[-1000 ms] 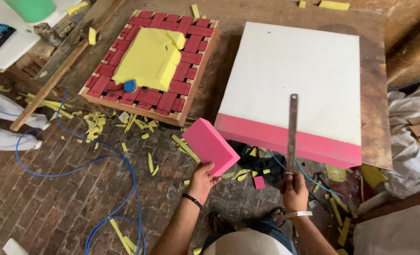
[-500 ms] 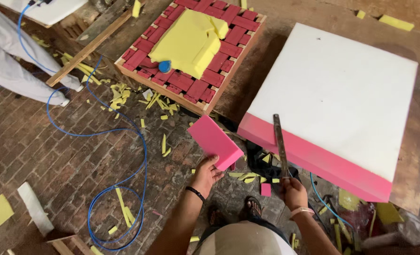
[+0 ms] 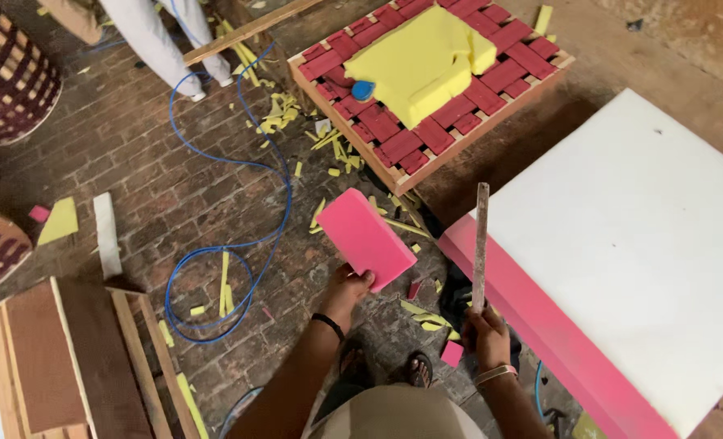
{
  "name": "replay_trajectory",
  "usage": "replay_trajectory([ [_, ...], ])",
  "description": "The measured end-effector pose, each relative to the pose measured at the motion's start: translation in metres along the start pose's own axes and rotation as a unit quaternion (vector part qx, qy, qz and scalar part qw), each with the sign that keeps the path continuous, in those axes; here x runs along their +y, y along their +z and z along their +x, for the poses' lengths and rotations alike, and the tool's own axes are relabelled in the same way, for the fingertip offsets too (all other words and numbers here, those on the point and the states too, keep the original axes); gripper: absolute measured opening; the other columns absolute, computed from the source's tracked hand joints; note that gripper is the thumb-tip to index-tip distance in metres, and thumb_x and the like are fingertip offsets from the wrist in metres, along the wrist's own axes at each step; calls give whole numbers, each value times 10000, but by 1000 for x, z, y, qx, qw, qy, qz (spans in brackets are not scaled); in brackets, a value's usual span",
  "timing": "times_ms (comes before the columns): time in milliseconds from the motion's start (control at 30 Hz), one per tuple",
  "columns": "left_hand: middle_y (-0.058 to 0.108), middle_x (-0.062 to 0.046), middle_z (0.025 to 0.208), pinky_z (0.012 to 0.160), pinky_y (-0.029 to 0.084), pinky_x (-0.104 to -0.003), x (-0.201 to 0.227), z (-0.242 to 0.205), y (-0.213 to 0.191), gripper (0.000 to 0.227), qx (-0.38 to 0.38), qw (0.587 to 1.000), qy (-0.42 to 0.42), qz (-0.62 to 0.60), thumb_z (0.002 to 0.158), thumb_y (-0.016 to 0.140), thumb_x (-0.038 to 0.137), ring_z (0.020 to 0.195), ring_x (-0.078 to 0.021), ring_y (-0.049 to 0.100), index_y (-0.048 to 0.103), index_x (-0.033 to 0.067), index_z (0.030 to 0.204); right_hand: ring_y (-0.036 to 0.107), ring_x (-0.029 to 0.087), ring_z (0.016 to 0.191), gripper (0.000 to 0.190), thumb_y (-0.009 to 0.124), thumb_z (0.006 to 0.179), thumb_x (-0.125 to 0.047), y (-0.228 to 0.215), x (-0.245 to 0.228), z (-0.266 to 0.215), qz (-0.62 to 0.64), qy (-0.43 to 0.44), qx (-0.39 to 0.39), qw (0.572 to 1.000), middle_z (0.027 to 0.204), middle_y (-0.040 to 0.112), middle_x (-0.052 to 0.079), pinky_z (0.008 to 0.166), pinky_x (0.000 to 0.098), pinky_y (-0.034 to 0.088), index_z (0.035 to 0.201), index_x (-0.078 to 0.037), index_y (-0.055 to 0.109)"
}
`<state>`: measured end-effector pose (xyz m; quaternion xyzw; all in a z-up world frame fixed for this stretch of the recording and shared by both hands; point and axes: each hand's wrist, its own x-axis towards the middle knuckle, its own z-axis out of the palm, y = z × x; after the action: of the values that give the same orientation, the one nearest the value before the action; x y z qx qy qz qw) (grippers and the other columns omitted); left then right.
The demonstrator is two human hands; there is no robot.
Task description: The person measures and cuts a pink foam strip, then uses a pneumatic spray gun to apply a coating to a yellow foam piece on a red woven mat and to a white board with a pink edge. The person handles the foam pieces and spray gun throughout the task.
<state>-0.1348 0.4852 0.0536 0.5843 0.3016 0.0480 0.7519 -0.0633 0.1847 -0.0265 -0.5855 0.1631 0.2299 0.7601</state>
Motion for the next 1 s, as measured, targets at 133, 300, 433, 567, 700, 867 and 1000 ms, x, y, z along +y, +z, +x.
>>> replay_trajectory([
  [133,755,-49,1008,788,579,-360,-33,18,-14,462,150,978,32,-140,753,711,-93,893,-172,729,613,71,1174,433,164,433,167,661,932,-174,11,-6,49,-60,20,-63,996,577,499,49,389,313,310,843,-38,619],
  [300,749,-118,946,746,571,-321,-84,-29,-81,437,285,948,74,-119,797,774,-84,834,-193,707,598,23,1182,457,144,459,139,626,931,-216,39,18,46,-149,89,-149,974,619,550,43,406,304,340,907,-83,659],
  [433,736,-81,899,685,507,-319,-75,-72,-121,401,357,910,50,-205,799,811,27,778,-174,658,657,64,1167,471,140,466,149,633,944,-206,72,21,45,-175,63,-217,958,640,560,45,409,293,338,930,-59,654],
  [567,711,16,875,683,434,-326,-61,-115,-157,326,410,834,16,-370,818,839,256,802,-150,635,698,159,1095,450,140,462,175,648,952,-193,109,32,47,-218,77,-286,930,638,538,42,403,298,322,930,-20,664],
  [700,673,63,849,721,395,-370,-69,-156,-218,230,453,776,19,-439,791,719,354,819,-137,609,732,261,1000,454,135,464,114,622,938,-171,157,53,34,-279,124,-309,901,627,543,37,407,303,337,973,-68,658],
  [867,611,48,871,797,412,-419,-94,-199,-303,159,517,676,73,-520,788,751,299,861,-160,600,667,245,912,415,183,418,182,643,955,-171,223,72,0,-367,87,-372,848,565,529,94,396,331,297,954,4,694],
  [1000,619,33,881,788,433,-419,-110,-238,-359,166,536,639,91,-544,799,734,337,855,-183,604,668,221,899,464,160,445,202,633,976,-175,276,91,-39,-381,123,-386,831,593,549,71,417,313,338,948,24,659],
])
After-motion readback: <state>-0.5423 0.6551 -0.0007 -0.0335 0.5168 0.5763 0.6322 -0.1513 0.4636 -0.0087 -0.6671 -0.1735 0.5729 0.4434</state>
